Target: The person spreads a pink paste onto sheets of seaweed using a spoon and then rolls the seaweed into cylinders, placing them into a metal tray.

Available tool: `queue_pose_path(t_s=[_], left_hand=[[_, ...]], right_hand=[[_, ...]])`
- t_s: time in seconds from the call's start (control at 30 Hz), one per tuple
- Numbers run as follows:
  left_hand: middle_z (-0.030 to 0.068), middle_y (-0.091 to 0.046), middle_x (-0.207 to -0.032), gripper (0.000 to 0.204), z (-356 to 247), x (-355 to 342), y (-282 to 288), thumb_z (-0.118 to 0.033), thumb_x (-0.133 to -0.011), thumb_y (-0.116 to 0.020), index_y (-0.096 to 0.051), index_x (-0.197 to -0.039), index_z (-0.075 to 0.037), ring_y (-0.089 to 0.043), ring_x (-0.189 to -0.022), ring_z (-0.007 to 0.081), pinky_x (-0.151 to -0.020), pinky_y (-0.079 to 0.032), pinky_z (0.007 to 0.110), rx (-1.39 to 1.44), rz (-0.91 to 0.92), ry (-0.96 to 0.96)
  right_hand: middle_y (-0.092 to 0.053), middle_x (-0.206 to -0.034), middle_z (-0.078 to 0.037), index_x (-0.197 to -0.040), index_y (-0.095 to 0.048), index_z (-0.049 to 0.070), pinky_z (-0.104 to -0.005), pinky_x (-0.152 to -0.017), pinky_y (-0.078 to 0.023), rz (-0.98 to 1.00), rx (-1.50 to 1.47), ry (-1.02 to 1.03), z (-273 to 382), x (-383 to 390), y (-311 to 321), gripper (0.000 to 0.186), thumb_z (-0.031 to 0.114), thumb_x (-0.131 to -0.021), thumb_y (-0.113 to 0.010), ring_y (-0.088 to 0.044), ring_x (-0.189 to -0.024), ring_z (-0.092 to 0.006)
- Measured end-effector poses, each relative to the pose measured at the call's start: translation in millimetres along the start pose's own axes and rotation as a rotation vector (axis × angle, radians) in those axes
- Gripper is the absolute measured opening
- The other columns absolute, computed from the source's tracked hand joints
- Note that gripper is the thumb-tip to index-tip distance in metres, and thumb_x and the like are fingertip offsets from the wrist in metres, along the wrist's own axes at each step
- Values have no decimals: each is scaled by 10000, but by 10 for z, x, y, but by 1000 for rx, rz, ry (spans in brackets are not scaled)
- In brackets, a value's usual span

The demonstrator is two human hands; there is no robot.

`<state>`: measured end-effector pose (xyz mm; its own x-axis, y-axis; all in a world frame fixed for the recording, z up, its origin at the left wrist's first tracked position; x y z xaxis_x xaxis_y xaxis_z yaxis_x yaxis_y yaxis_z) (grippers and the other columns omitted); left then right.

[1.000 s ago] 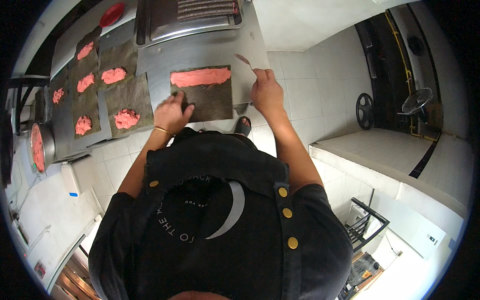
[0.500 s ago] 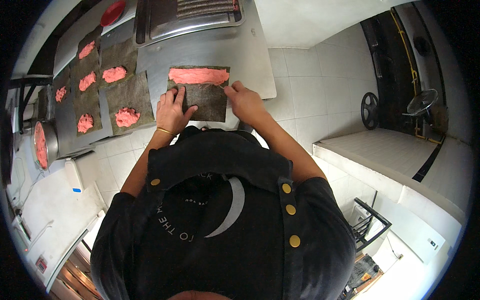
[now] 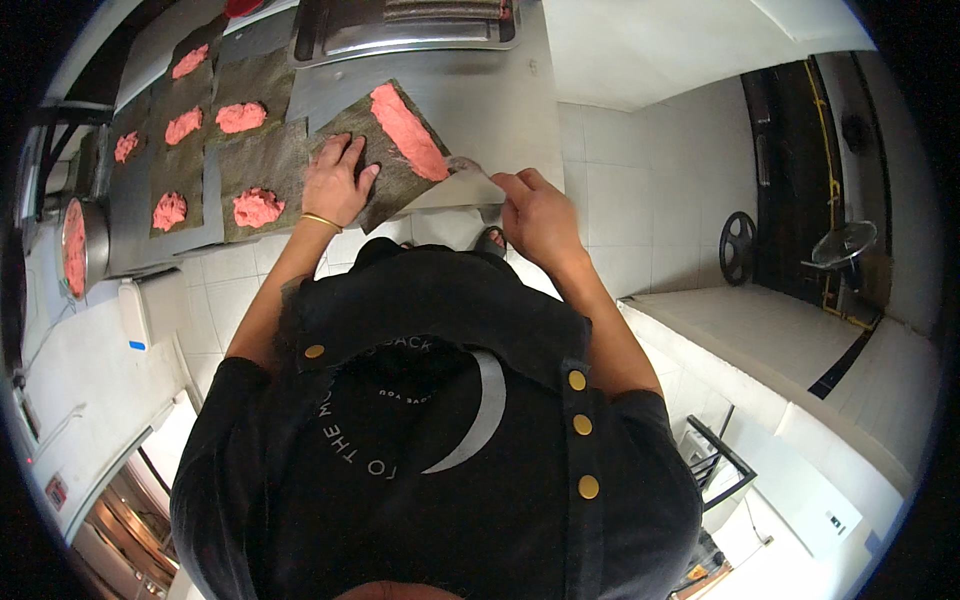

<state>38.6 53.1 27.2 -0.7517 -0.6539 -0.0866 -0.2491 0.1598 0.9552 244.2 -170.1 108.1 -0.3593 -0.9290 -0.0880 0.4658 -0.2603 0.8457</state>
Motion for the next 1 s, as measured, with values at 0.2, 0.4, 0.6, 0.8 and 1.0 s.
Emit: queue_pose_path(t_s=[0.2, 0.4, 0.6, 0.8, 1.0], left_hand=[[188, -454, -1635, 663, 62, 184, -154, -439, -1011, -662, -523, -1565, -103, -358, -1571, 379, -1277, -273, 534, 18, -101, -15], [179, -452, -1637, 649, 85, 185, -162, -426, -1014, -649, -521, -1562, -102, -345, -1579, 367, -1282, -261, 528, 67, -106, -3], [169, -471, -1625, 628, 100, 185, -147, -382, -993, -647, -538, -1546, -106, -350, -1579, 348, -1289, -260, 506, 35, -90, 35], [155, -480, -1620, 608, 54, 182, -126, -365, -994, -635, -546, -1539, -111, -360, -1572, 345, -1293, -262, 507, 36, -92, 55], [150, -481, -1618, 619, 48, 188, -120, -366, -989, -641, -540, -1544, -112, -371, -1568, 336, -1290, -267, 507, 28, -102, 49]], right_hand=[[-691, -977, -141, -1119, -757, 95, -472, -708, -580, 112, 108, 206, 301, -310, -126, 220, 77, -918, -670, -711, -810, -374], [-691, -994, -143, -1074, -751, 104, -500, -741, -604, 259, 297, 306, 279, -687, -372, 189, 147, -930, -636, -735, -874, -359], [-694, -1012, -158, -1095, -741, 111, -507, -785, -586, 287, 194, 273, 187, -881, -203, 204, 198, -983, -595, -717, -894, -388], [-698, -1049, -199, -1086, -719, 69, -520, -843, -579, 532, 216, 321, 105, -800, -632, 210, 165, -965, -577, -714, -942, -421], [-701, -1067, -220, -1064, -706, 50, -529, -846, -579, 473, 57, 336, 50, -681, -389, 208, 151, -940, -573, -720, -964, -427]])
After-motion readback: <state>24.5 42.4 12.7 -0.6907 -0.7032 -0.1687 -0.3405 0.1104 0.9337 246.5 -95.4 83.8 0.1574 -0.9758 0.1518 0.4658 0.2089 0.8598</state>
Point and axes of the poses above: each hand's wrist, its own x-axis away from the middle knuckle, its own y-axis out of the back of the hand, z = x × y, the point moved 8 cm from there along -x, towards the middle knuckle
